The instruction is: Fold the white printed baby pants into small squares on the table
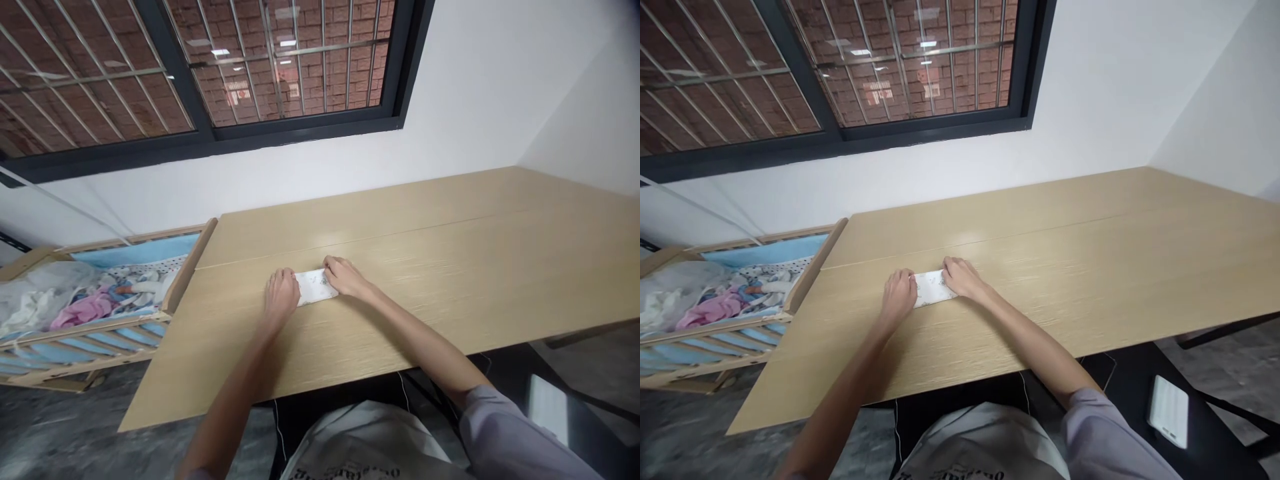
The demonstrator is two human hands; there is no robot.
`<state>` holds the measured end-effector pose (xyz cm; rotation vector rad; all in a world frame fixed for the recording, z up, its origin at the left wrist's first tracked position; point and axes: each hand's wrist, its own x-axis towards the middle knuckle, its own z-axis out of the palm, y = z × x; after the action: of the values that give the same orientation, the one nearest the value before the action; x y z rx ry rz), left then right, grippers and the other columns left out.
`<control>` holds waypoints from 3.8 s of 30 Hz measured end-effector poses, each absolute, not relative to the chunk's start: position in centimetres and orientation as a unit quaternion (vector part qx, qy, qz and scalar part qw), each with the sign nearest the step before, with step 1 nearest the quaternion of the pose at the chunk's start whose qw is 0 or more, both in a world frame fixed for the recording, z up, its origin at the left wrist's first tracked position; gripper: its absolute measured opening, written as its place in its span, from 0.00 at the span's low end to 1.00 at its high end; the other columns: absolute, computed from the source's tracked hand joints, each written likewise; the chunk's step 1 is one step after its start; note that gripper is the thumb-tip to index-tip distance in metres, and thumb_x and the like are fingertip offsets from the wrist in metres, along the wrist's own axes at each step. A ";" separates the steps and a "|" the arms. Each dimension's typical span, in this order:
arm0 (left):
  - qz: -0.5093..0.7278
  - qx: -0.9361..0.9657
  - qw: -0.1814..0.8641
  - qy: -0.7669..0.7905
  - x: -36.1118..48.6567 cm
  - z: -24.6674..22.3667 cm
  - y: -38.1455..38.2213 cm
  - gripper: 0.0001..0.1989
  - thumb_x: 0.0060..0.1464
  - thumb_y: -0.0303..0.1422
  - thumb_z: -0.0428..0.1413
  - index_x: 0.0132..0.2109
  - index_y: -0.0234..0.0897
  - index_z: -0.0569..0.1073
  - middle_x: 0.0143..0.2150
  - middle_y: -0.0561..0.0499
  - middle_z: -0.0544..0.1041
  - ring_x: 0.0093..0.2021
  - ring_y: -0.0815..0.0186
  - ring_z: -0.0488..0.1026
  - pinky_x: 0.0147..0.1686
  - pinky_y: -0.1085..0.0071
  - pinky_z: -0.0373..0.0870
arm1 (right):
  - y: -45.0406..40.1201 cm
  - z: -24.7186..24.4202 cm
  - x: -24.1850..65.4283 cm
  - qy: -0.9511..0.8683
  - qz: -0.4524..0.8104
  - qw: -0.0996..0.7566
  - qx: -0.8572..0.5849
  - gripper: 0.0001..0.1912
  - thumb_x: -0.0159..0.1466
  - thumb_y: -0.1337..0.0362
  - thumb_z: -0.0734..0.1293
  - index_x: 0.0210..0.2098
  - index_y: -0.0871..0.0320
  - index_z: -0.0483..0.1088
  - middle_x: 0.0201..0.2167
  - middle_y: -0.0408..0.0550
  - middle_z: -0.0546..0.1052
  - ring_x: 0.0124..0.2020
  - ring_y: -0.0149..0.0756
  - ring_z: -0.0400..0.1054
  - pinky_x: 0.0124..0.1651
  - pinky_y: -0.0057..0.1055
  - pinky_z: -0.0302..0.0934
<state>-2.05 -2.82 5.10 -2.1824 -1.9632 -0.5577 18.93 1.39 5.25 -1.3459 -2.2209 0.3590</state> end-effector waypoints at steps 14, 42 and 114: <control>-0.191 -0.688 0.062 -0.697 -1.7 1.5 -0.2 0.16 0.68 0.29 0.42 0.48 0.32 0.74 0.45 0.37 0.77 0.47 0.53 0.73 0.46 0.60 0.67 | 4.9 -1.3 16.8 -0.680 0.260 0.359 -0.584 0.16 0.68 0.59 0.59 0.52 0.59 0.64 0.41 0.54 0.77 0.42 0.45 0.72 0.48 0.41 0.66; -0.184 -0.799 -0.007 -0.573 0.1 -0.9 -2.8 0.39 0.69 0.49 0.34 0.72 0.18 0.49 0.75 0.27 0.49 0.76 0.50 0.42 0.73 0.49 0.44 | -0.3 0.2 16.2 -0.900 0.032 0.168 -0.401 0.33 0.71 0.61 0.53 0.72 0.69 0.52 0.73 0.59 0.53 0.75 0.47 0.44 0.76 0.48 0.36; -0.184 -0.679 0.008 -0.710 2.9 2.7 -11.0 0.19 0.65 0.42 0.50 0.53 0.32 0.70 0.48 0.36 0.76 0.50 0.48 0.73 0.49 0.55 0.69 | 6.5 2.6 19.3 -0.803 0.372 0.219 -0.411 0.26 0.60 0.61 0.74 0.54 0.64 0.69 0.51 0.59 0.76 0.49 0.43 0.73 0.52 0.40 0.67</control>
<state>2.87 -10.95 2.69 -2.1228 -2.2198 -0.5753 19.33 6.50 2.58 -1.1359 -2.2225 1.0294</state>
